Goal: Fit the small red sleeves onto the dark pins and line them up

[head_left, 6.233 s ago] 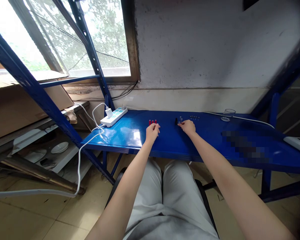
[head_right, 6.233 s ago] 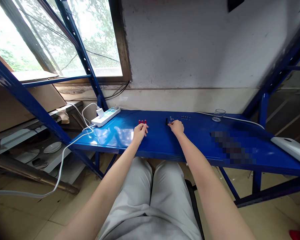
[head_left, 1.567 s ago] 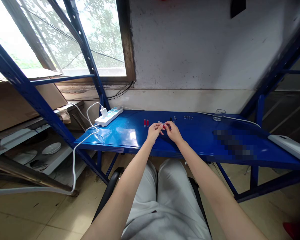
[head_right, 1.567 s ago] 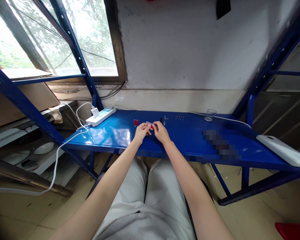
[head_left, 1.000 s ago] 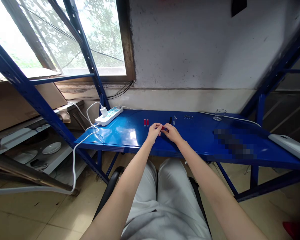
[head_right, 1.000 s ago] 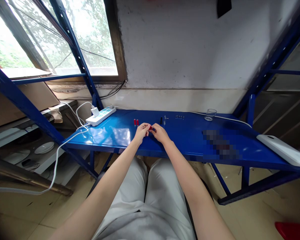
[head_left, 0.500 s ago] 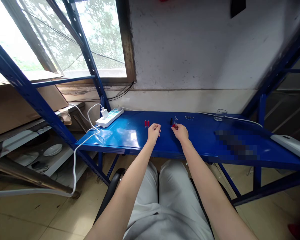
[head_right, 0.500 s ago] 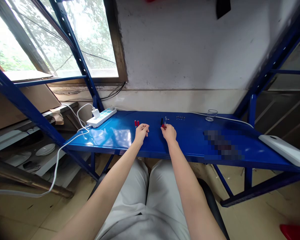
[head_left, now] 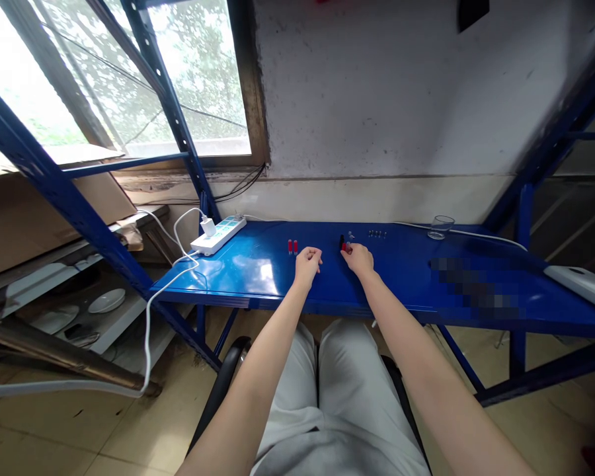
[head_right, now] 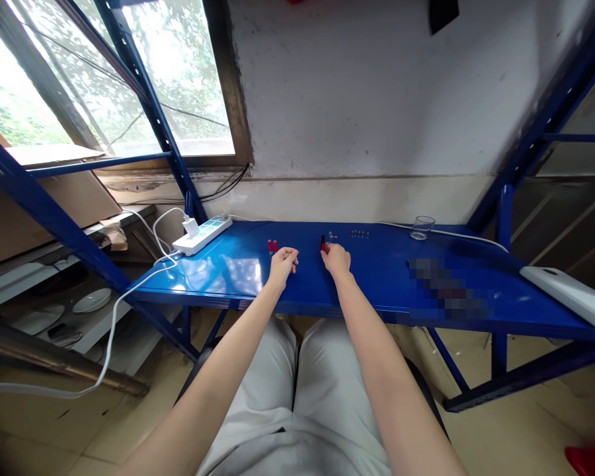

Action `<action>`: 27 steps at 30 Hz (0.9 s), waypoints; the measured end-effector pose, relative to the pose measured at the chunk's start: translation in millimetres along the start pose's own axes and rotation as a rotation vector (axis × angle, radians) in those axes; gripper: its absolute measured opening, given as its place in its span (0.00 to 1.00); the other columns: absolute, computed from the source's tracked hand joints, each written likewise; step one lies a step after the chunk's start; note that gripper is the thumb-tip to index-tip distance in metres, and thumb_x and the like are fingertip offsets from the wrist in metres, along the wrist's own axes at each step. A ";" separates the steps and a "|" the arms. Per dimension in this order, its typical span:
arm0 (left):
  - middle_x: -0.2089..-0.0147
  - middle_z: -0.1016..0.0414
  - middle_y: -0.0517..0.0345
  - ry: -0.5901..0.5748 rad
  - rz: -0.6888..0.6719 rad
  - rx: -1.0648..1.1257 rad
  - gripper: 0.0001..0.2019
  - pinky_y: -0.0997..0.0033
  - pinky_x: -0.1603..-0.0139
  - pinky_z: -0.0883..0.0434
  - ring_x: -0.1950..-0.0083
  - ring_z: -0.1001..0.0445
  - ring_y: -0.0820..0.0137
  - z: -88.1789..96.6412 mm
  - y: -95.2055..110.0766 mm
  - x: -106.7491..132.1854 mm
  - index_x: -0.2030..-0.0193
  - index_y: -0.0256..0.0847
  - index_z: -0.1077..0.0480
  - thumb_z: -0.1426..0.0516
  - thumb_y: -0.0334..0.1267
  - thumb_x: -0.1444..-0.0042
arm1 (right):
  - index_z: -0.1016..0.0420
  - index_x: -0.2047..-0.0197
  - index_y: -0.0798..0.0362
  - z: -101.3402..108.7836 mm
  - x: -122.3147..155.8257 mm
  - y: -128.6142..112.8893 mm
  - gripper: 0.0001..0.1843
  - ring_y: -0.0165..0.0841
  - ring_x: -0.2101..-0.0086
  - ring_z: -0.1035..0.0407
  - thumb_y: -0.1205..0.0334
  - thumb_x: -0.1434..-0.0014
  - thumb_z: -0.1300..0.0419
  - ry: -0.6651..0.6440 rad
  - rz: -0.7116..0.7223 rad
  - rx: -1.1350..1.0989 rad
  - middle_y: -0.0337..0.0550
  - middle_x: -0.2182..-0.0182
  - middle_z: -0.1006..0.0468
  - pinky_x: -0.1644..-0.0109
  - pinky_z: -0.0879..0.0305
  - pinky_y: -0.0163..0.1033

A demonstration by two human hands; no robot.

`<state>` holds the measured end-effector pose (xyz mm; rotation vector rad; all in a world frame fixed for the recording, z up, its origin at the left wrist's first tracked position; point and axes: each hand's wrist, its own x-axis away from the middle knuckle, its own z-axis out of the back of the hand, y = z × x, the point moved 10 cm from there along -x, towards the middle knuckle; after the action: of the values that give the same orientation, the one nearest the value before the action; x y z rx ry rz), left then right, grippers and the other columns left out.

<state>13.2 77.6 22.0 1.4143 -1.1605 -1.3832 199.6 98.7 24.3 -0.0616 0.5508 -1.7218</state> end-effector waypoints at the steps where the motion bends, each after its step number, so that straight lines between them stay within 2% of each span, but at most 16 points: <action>1: 0.78 0.34 0.64 0.000 -0.001 -0.001 0.07 0.79 0.81 0.42 0.84 0.40 0.82 -0.1 0.0 -0.1 0.69 0.37 0.34 0.45 0.39 0.48 | 0.28 0.66 0.54 -0.9 -1.2 -0.3 0.12 0.36 0.67 0.30 0.55 0.43 0.46 -0.002 0.002 0.002 0.46 0.68 0.24 0.69 0.40 0.36; 11: 0.79 0.34 0.64 0.000 -0.004 -0.010 0.07 0.79 0.81 0.42 0.85 0.40 0.82 -0.6 0.6 0.1 0.70 0.37 0.34 0.45 0.39 0.49 | 0.27 0.65 0.54 -3.7 -4.6 -0.3 0.11 0.35 0.67 0.30 0.56 0.43 0.46 -0.019 -0.019 -0.015 0.46 0.68 0.24 0.68 0.40 0.36; 18: 0.78 0.33 0.63 -0.003 -0.001 -0.020 0.07 0.79 0.81 0.41 0.84 0.39 0.81 -0.2 0.5 0.5 0.69 0.38 0.33 0.45 0.40 0.48 | 0.26 0.67 0.52 2.9 2.4 11.5 0.15 0.37 0.64 0.30 0.50 0.44 0.45 -0.037 -0.113 -0.058 0.45 0.68 0.23 0.62 0.40 0.39; 24: 0.78 0.34 0.63 -0.006 -0.004 -0.024 0.07 0.79 0.80 0.41 0.84 0.39 0.81 -0.2 1.3 1.1 0.69 0.38 0.33 0.46 0.40 0.48 | 0.27 0.61 0.53 5.1 6.0 23.8 0.10 0.38 0.59 0.31 0.59 0.43 0.46 -0.020 -0.159 -0.069 0.47 0.63 0.23 0.58 0.41 0.40; 27: 0.78 0.34 0.63 -0.006 -0.004 -0.027 0.07 0.79 0.80 0.41 0.84 0.39 0.81 -0.3 1.6 1.4 0.69 0.37 0.33 0.46 0.39 0.48 | 0.26 0.63 0.53 5.3 4.3 24.9 0.10 0.39 0.59 0.30 0.58 0.43 0.45 -0.013 -0.167 -0.069 0.47 0.64 0.23 0.57 0.41 0.42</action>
<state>13.4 75.9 23.2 1.3947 -1.1394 -1.4018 223.1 89.9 18.1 -0.1713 0.6096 -1.8626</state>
